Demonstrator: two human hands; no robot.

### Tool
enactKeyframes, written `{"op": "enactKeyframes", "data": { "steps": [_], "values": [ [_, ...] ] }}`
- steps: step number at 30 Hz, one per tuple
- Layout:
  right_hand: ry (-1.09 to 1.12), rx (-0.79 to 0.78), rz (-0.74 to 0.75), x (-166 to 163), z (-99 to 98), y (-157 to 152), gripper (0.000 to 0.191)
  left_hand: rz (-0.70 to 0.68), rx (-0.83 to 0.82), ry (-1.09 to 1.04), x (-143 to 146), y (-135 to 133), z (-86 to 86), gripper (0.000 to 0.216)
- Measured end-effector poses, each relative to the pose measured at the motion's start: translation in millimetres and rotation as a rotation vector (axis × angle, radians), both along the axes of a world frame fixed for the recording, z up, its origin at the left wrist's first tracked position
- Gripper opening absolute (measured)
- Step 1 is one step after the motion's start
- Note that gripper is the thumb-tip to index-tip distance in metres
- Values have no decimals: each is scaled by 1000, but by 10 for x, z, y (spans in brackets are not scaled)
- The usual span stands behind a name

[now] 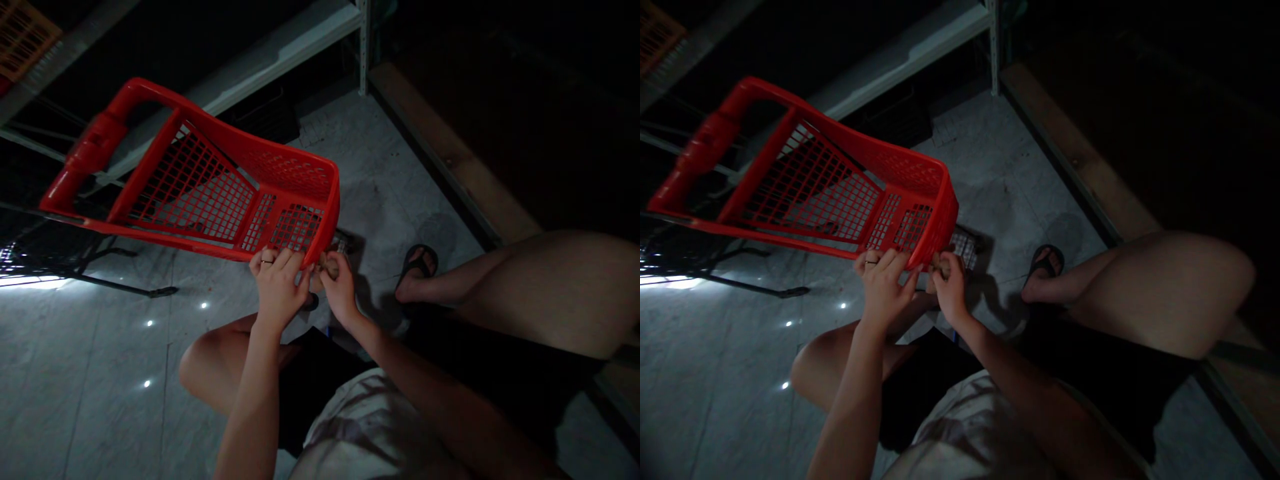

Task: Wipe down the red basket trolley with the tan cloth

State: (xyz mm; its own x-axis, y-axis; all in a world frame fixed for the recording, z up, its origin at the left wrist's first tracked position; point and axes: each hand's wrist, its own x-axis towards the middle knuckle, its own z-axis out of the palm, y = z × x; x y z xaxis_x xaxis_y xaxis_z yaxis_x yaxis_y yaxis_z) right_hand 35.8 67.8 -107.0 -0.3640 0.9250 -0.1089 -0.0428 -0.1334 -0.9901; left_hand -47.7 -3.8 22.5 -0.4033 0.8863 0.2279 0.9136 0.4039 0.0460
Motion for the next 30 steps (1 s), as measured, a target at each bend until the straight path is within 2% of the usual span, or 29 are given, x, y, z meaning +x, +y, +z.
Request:
{"op": "enactKeyframes", "data": {
  "steps": [2,4,10,13,16,21,24,25,27,30],
  "values": [
    [34,-68,-4,18,-6,-53,33,5,-2,-9,1,-3,6,13],
    [71,-68,-53,-30,27,135,29,2,-3,-4,11,-20,11,13],
    [49,161,-225,-443,240,1386,26,-10,23,9,53,-88,-1,12],
    [42,229,-222,-567,248,1643,26,-14,43,20,60,-89,-11,12],
    [47,191,-165,-481,102,1367,26,-11,50,25,59,-74,-17,13],
    [-88,-14,-35,-69,-222,262,33,-6,47,-5,31,-41,-29,12],
    [-40,-162,26,32,-295,-159,25,-13,36,7,16,-26,-31,10],
    [-23,-198,8,25,-295,-181,25,-16,36,16,16,-25,-31,10],
    [-4,-226,-75,-37,-258,-27,29,-21,39,34,23,-29,-28,9],
    [22,-169,-188,-221,-112,584,31,-33,53,42,38,-43,-27,9]
  ]
}}
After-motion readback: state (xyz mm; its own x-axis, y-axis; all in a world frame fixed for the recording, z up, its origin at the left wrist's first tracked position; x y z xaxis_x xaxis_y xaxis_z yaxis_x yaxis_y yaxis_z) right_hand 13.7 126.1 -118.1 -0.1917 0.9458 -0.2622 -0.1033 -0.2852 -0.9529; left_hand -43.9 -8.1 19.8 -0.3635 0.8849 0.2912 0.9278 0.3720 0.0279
